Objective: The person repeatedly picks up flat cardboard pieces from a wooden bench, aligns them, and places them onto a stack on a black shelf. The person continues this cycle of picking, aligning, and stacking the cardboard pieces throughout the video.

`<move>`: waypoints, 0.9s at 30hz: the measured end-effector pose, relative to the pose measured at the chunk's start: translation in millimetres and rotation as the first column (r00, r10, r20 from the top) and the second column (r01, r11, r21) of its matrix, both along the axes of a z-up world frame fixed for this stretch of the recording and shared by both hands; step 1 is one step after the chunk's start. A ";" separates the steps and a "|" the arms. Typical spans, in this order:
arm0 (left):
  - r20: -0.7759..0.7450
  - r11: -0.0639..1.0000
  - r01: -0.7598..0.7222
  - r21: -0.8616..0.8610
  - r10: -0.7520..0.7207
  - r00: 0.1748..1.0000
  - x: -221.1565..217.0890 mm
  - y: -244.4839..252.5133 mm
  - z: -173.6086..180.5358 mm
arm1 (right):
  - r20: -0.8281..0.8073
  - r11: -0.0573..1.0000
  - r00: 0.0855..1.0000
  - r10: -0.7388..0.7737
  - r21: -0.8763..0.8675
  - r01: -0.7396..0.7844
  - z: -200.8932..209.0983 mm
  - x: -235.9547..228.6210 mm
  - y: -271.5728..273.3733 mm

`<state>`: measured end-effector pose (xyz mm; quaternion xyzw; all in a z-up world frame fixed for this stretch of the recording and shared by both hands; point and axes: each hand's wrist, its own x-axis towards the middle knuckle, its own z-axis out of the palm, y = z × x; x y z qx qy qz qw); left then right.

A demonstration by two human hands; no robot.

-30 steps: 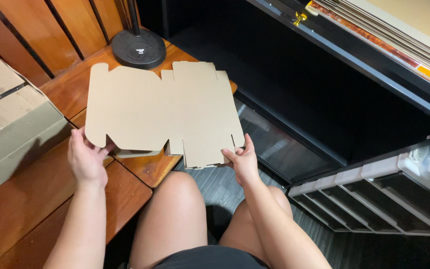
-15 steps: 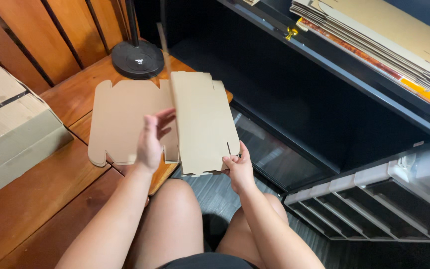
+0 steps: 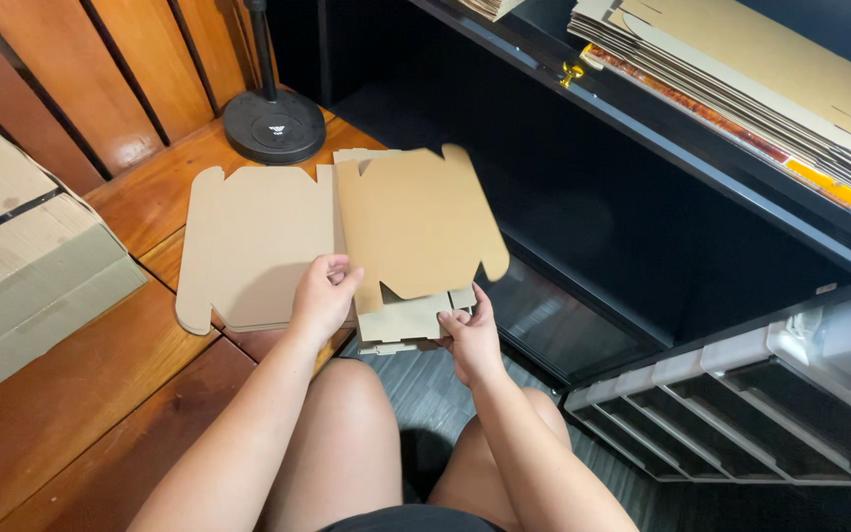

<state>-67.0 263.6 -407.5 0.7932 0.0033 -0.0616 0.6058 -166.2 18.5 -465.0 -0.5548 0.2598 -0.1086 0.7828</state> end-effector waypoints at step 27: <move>-0.336 0.734 -0.078 -0.675 -0.211 0.918 42.8 -68.8 -27.0 | 0.092 0.966 0.989 -0.112 0.242 0.087 54.1 -21.8 14.6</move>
